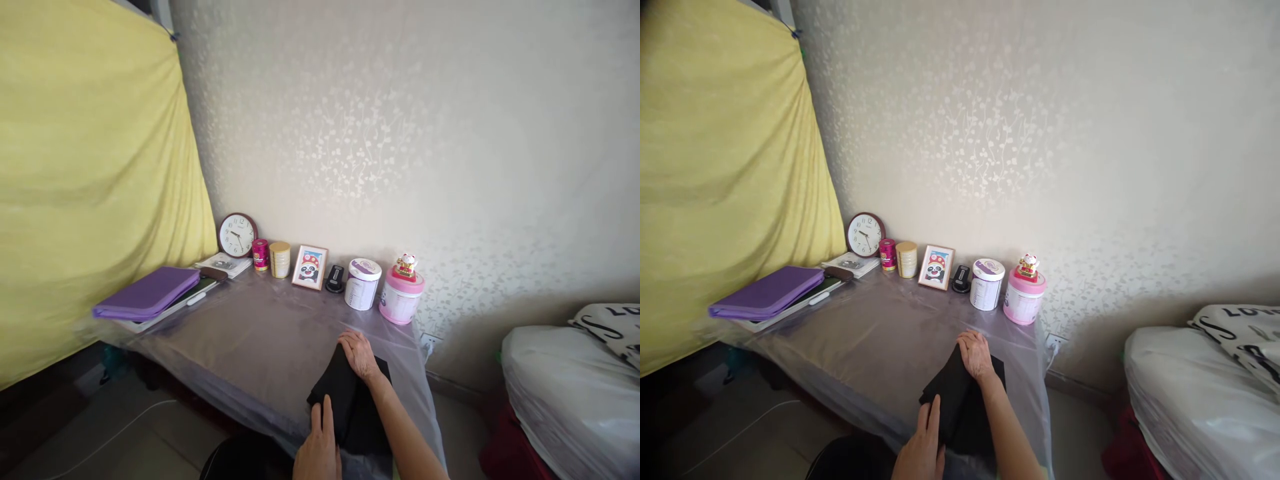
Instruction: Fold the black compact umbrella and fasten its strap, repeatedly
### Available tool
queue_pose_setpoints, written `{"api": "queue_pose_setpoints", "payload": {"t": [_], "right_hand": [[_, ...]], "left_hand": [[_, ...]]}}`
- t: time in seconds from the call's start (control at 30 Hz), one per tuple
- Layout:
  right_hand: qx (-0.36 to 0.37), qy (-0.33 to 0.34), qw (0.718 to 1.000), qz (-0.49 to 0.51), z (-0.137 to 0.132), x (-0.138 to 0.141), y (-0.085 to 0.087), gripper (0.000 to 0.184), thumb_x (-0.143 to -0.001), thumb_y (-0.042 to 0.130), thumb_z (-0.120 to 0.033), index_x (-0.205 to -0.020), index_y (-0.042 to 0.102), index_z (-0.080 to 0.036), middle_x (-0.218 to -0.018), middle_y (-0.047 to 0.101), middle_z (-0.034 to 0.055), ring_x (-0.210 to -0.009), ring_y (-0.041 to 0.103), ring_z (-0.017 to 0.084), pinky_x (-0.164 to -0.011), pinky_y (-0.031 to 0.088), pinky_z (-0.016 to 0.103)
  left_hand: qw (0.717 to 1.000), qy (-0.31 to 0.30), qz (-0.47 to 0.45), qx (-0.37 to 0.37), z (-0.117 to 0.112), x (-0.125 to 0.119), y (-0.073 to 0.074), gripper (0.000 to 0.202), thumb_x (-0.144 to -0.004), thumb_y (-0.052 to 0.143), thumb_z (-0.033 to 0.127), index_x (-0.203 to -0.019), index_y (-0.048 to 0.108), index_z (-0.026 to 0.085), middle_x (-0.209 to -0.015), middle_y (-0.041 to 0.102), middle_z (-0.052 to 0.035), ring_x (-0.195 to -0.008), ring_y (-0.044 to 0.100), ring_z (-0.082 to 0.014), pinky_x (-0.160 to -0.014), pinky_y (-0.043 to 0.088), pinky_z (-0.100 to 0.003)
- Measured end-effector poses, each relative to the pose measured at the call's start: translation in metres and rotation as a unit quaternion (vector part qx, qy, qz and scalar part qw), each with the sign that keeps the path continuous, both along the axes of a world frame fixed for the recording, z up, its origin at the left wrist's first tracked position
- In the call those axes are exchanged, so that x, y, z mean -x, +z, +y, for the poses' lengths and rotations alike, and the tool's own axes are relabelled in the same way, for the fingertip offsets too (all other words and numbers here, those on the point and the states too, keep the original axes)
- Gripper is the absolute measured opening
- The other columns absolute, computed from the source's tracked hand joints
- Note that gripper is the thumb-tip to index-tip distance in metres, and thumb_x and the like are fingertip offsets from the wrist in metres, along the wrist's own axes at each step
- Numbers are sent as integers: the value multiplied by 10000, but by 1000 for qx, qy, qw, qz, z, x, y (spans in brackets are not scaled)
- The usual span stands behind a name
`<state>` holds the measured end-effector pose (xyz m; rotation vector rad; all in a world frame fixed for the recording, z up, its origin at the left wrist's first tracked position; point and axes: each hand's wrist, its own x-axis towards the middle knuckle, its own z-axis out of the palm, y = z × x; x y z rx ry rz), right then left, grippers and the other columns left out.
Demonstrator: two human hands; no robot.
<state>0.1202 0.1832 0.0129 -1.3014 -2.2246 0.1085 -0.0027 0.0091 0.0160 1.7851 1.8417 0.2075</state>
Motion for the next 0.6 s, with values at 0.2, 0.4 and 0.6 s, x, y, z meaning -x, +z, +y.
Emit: {"api": "queue_pose_setpoints", "payload": {"t": [0.2,0.4,0.6], "right_hand": [[-74,-133,988,34,-14,-8,9,330,-898,336,-273,-1004,629,-163,-1130,605,113,-1044,537,225,-919,378,406],[-64,40,997,32,-76,-5,8,284,-899,369,-251,-1031,619,-224,-1108,622,46,-1166,459,188,-1006,321,395],[-52,-40,995,74,-59,-4,-7,318,-866,373,-220,-1088,601,-210,-1216,567,72,-1171,464,238,-991,323,487]], "left_hand": [[1000,24,-9,8,-1,-2,2,695,-779,324,54,-1399,50,206,-1422,190,-202,-985,585,-226,-782,428,-293],[999,36,15,14,3,-4,-3,716,-772,358,46,-1395,52,222,-1404,197,-239,-969,593,-238,-789,432,-321],[1000,17,3,24,2,6,-1,692,-818,376,155,-1398,4,214,-1095,571,-151,-936,605,-251,-789,423,-341]]}}
